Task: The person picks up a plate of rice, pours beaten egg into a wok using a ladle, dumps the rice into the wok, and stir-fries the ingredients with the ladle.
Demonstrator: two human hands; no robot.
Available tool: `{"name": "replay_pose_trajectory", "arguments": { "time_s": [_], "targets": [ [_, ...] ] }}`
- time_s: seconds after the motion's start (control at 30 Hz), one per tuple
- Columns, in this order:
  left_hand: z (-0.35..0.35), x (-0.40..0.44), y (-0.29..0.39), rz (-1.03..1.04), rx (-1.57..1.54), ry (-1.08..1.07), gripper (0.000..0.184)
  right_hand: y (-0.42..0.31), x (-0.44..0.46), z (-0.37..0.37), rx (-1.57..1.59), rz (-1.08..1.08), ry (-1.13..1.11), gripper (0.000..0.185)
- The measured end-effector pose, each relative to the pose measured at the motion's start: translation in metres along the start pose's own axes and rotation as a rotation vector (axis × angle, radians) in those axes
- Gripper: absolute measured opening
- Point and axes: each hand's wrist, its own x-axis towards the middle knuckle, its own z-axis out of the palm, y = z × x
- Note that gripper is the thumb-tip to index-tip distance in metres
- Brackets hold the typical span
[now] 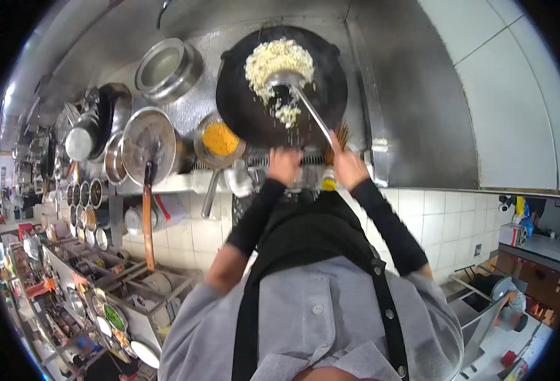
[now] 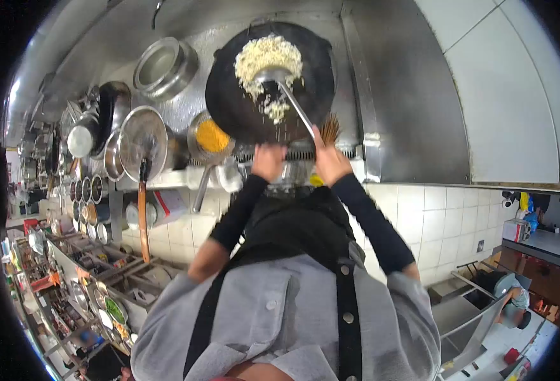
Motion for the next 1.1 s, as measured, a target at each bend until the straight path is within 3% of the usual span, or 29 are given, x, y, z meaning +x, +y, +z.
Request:
{"name": "replay_pose_trajectory", "arguments": {
  "time_s": [0.03,0.1,0.17,0.23,0.3,0.33,0.37,0.43,0.53,0.6,0.63,0.67,0.7,0.77,0.8,0.9,0.93,0.97,1.03,1.1],
  "targets": [
    [0.003,-0.020,0.002,0.089,-0.086,0.240,0.021,0.001,-0.017,-0.008,0.047,0.030,0.005,0.080],
    [-0.011,-0.009,0.013,0.075,0.005,0.222,0.008,0.000,-0.056,-0.025,0.124,0.001,0.140,0.067],
    [-0.044,0.035,0.017,-0.050,-0.093,0.067,0.011,-0.007,-0.072,-0.043,0.296,-0.010,0.229,0.056],
    [-0.027,0.080,-0.002,-0.163,-0.098,0.034,0.013,-0.011,-0.058,-0.055,0.310,-0.056,0.331,0.053],
    [-0.006,0.111,-0.023,-0.132,-0.003,0.080,0.016,-0.008,-0.022,-0.045,0.371,-0.002,0.305,0.047],
    [0.005,0.110,-0.026,-0.114,0.043,0.079,0.018,-0.008,0.001,-0.038,0.715,0.125,0.165,0.041],
    [-0.015,0.106,-0.016,-0.095,0.072,0.024,0.032,-0.002,0.031,-0.030,1.058,0.258,0.018,0.036],
    [-0.041,0.076,0.012,0.006,0.027,0.352,0.045,0.052,0.110,0.018,1.271,0.367,-0.271,0.036],
    [-0.060,0.022,0.017,-0.014,-0.196,0.207,0.047,-0.008,0.117,-0.011,1.103,0.365,-0.062,0.018],
    [-0.063,-0.020,0.001,0.000,-0.444,0.243,0.039,0.016,0.130,-0.004,1.381,0.369,-0.184,0.015],
    [-0.073,-0.040,0.000,-0.134,-0.513,0.117,0.033,0.028,0.138,0.004,1.510,0.374,-0.255,0.014],
    [-0.059,-0.067,-0.015,-0.280,-0.674,0.048,0.029,0.035,0.158,0.014,1.405,0.384,-0.277,0.017],
    [-0.039,-0.094,-0.035,-0.327,-0.687,0.008,0.029,0.021,0.168,0.020,1.312,0.427,-0.168,0.015],
    [-0.029,-0.133,-0.050,-0.462,-0.830,-0.048,0.031,-0.026,0.153,0.000,0.865,0.288,0.025,0.015],
    [-0.023,-0.153,-0.058,-0.539,-1.015,-0.057,0.031,-0.040,0.141,-0.014,1.015,0.291,0.056,0.016],
    [-0.002,-0.195,-0.075,-0.895,-1.170,-0.065,0.034,0.001,0.175,0.013,1.312,0.290,-0.246,0.017],
    [0.015,-0.209,-0.088,-0.983,-1.062,-0.137,0.036,-0.009,0.182,0.021,1.271,0.364,-0.186,0.020],
    [0.041,-0.223,-0.109,-1.062,-0.948,-0.204,0.039,-0.029,0.176,0.019,0.964,0.262,-0.012,0.022],
    [0.124,-0.276,-0.174,-1.069,-0.863,-0.151,0.031,-0.054,0.150,0.003,0.911,0.271,0.065,0.019],
    [0.131,-0.299,-0.189,-1.212,-1.774,0.010,0.019,-0.025,0.149,0.008,1.192,0.308,-0.195,0.025]
  ]
}}
